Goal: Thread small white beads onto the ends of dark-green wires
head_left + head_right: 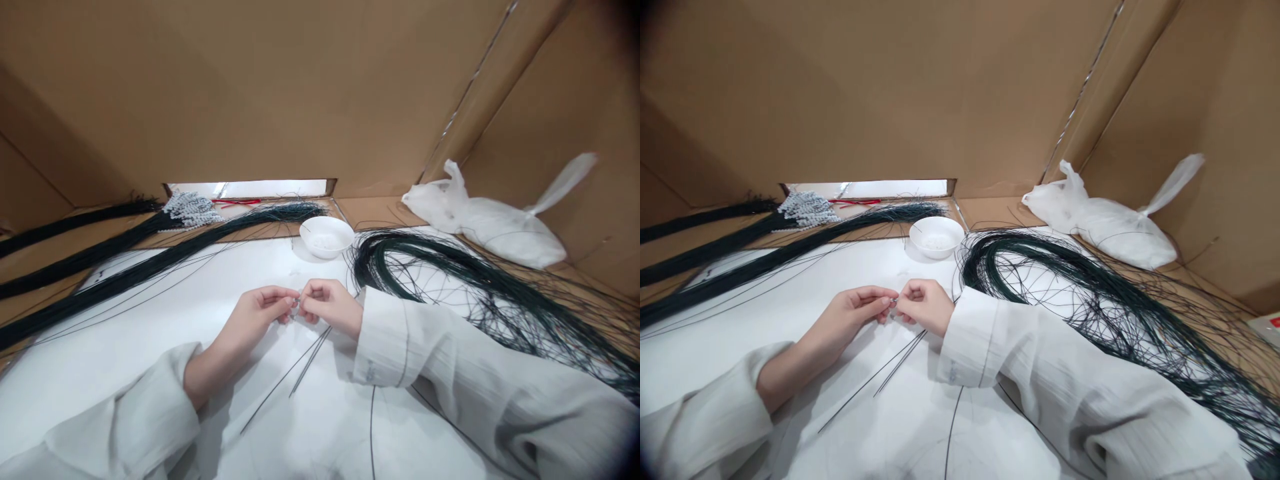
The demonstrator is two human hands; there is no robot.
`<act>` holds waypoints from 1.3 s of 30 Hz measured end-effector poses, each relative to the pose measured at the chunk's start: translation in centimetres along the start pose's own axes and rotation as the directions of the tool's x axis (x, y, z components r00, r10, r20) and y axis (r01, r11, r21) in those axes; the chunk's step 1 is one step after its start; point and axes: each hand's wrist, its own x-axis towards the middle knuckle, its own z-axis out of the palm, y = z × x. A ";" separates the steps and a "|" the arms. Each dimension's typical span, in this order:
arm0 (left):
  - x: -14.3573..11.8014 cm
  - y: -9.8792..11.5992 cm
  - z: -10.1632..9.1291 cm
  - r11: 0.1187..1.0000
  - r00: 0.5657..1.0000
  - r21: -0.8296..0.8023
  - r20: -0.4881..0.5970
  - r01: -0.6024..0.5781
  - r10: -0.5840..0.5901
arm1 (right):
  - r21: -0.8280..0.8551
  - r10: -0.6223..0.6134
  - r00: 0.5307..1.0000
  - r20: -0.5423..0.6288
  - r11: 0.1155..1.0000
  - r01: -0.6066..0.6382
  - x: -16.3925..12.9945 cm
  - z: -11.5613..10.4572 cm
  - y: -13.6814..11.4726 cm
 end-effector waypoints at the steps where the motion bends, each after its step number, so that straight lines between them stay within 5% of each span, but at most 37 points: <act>1: 0.0 0.0 0.0 1.000 1.000 0.001 0.001 -0.001 0.001 | 0.001 0.000 1.000 0.000 1.000 0.000 0.0 0.0 0.0; 39: 0.0 -0.2 0.0 1.000 1.000 0.030 -0.009 -0.006 0.006 | -0.033 0.027 1.000 -0.008 0.999 -0.027 -0.1 0.1 0.0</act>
